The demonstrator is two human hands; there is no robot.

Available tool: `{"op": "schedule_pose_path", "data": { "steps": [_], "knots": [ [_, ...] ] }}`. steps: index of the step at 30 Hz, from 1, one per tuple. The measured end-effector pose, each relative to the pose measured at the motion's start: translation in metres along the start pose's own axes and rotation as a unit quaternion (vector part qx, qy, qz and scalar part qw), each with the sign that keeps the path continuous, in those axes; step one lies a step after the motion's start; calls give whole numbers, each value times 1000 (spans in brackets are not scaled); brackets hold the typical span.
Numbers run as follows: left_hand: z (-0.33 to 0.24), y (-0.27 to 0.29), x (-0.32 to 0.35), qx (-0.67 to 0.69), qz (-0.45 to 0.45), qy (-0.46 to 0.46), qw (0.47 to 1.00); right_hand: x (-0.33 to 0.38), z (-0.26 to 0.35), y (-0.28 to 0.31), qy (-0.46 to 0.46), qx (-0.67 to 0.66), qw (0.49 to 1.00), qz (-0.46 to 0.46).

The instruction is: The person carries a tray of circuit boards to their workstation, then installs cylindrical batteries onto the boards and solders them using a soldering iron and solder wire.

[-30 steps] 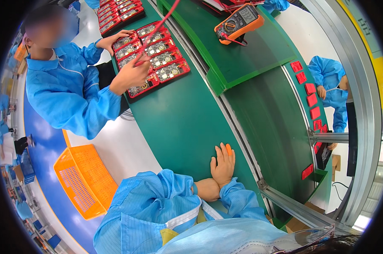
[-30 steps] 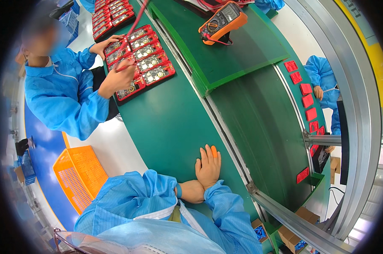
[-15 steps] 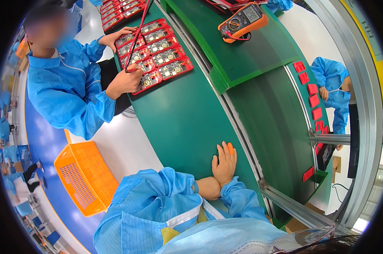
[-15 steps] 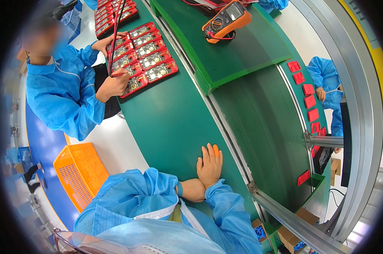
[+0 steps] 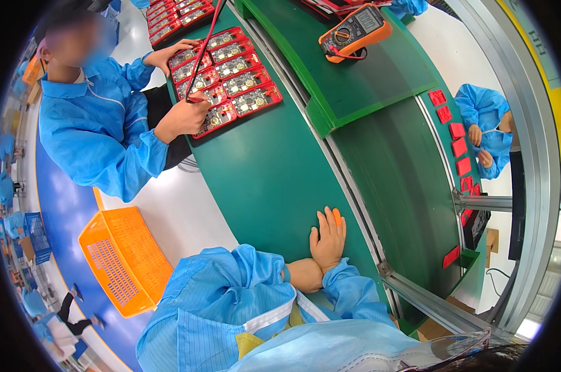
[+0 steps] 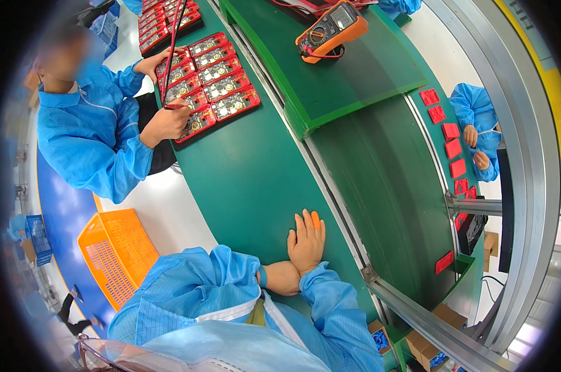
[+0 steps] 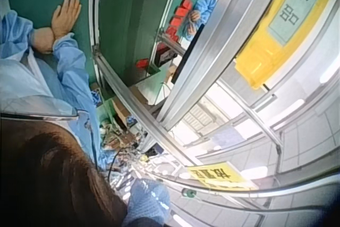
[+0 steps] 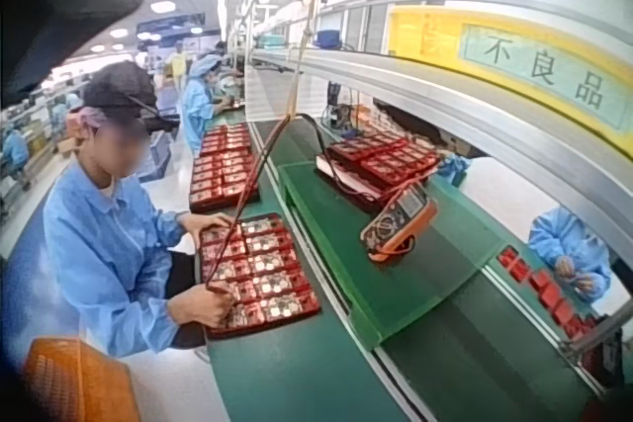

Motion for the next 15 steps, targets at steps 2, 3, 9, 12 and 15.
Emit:
{"op": "schedule_pose_path", "data": {
  "steps": [2, 3, 9, 12, 15],
  "knots": [
    [1, -5, 0, -5, -2, -11, 1000, 0, 0, 0, 1, 0, 1000, -1],
    [3, -8, 0, -5, -3, -11, 1000, 0, 0, 0, 2, 0, 1000, -1],
    [6, -13, 0, 8, -33, -15, 999, 1, -1, -2, 0, 0, 1000, -1],
    [5, -12, 0, 11, -34, -14, 999, 1, 0, -1, 2, 0, 1000, -1],
    [5, -11, 0, 2, -18, -12, 1000, 1, -1, -2, 2, 4, 1000, -3]
  ]
}}
Point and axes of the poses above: each hand's wrist, its own x-axis away from the middle knuckle, its own y-axis out of the back of the hand, z = x × y, the point moved 4 cm from there along -x, towards the middle knuckle, and after that the axes turned 9 degrees about z, right-handed, at the moved point
